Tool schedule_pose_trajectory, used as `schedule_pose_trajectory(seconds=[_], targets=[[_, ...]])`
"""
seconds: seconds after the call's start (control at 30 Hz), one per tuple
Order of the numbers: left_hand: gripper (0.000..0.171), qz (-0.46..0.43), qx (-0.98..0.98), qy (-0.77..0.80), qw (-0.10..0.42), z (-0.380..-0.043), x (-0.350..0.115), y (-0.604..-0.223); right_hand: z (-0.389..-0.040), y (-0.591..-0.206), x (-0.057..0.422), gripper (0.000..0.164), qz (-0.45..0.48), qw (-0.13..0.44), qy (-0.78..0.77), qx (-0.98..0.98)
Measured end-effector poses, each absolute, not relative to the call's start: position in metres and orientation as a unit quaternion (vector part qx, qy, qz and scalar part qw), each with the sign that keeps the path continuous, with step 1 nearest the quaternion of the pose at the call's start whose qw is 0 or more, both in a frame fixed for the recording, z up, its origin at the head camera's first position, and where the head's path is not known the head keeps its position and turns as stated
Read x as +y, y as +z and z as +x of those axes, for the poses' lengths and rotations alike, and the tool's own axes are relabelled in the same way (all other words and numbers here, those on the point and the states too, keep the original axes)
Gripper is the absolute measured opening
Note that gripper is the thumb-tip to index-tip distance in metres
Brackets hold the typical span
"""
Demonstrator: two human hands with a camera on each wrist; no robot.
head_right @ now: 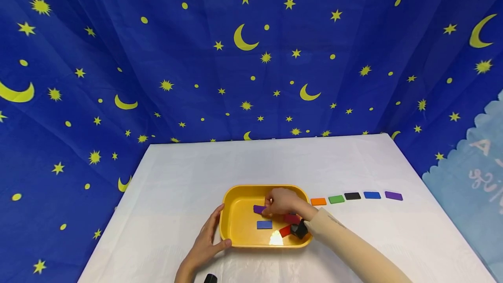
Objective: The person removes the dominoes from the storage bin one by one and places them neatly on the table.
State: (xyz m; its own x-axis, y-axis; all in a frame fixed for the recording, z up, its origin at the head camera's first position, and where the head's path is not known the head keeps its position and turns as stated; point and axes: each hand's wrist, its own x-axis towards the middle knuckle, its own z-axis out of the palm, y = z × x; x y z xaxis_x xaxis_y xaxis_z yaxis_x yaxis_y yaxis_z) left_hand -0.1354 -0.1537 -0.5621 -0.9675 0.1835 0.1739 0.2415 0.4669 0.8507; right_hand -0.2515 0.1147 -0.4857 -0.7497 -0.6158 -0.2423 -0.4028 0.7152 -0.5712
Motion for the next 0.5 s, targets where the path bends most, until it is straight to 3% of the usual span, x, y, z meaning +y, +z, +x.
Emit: schedule_pose_trajectory(seconds=[0.17, 0.5], targets=[[0.091, -0.125, -0.856, -0.502, 0.028, -0.136, -0.154, -0.560, -0.250, -0.477, 0.123, 0.019, -0.275, 0.163, -0.236, 0.918], [0.091, -0.121, -0.856, -0.502, 0.021, -0.135, -0.155, -0.562, -0.254, -0.452, 0.157, 0.018, -0.261, 0.121, -0.303, 0.909]])
